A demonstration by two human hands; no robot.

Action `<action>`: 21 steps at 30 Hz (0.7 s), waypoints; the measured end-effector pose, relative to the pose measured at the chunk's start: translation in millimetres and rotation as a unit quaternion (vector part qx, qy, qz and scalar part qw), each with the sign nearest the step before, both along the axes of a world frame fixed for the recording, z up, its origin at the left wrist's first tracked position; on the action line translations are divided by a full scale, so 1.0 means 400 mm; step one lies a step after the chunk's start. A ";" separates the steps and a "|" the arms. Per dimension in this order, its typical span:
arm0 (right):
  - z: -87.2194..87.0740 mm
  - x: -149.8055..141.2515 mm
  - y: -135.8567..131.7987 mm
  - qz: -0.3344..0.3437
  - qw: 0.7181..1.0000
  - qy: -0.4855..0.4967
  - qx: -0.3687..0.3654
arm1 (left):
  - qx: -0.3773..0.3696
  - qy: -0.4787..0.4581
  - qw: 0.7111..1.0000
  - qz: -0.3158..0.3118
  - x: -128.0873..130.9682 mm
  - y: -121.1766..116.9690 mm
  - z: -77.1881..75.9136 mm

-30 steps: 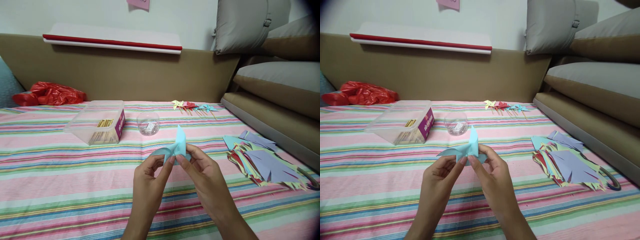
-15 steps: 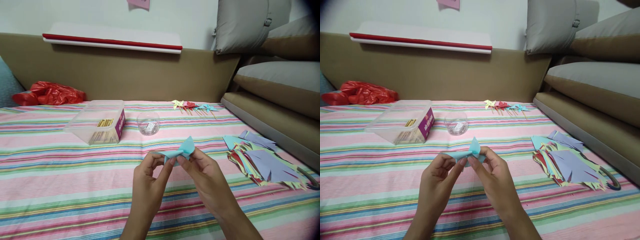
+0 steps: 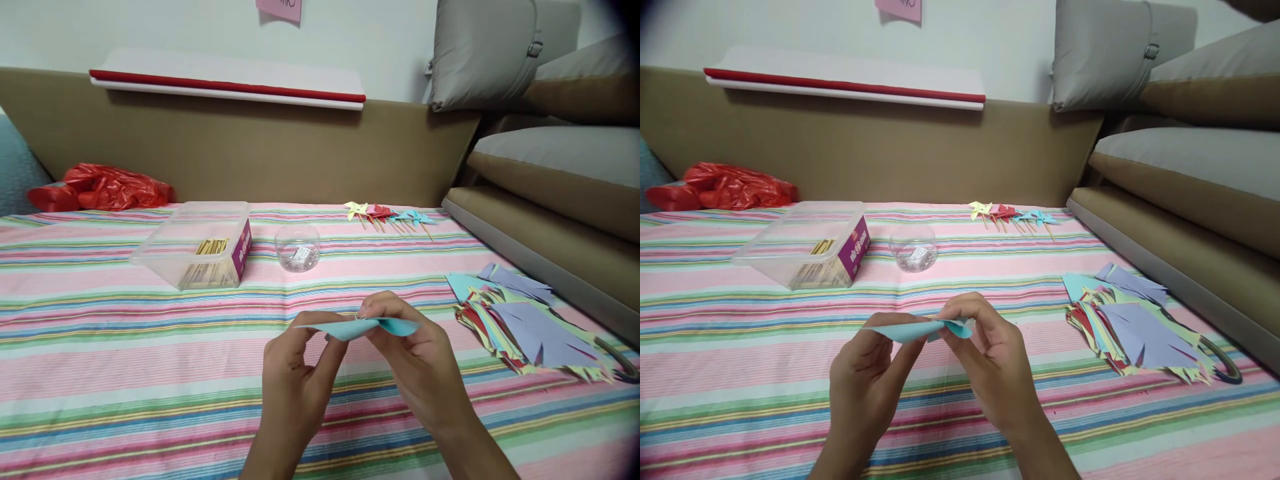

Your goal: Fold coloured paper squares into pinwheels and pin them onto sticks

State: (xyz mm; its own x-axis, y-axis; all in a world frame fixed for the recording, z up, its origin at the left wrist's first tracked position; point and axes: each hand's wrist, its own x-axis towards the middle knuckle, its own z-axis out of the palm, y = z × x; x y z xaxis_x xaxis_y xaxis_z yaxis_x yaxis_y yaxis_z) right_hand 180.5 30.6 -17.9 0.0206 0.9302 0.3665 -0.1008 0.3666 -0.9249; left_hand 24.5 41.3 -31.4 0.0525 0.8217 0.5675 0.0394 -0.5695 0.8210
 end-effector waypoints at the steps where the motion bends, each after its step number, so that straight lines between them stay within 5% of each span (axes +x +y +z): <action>1: 0.000 0.001 -0.001 -0.001 1.000 -0.004 0.013 | 0.015 0.010 1.000 0.002 -0.003 -0.001 0.003; 12: 0.018 0.014 -0.006 -0.081 0.951 -0.198 0.222 | 0.256 0.148 0.955 0.019 -0.058 0.016 0.041; 21: 0.014 0.021 0.001 -0.091 0.925 -0.274 0.247 | 0.236 0.184 0.954 0.001 -0.073 0.036 0.040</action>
State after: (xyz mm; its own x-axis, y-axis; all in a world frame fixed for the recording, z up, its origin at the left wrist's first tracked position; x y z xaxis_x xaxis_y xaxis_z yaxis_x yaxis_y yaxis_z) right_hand 189.1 30.9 -12.1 -0.1553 0.6467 0.7467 0.4387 0.7224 -0.5345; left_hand -4.6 55.8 -15.3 0.3173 0.4802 0.8178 0.2768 -0.8717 0.4045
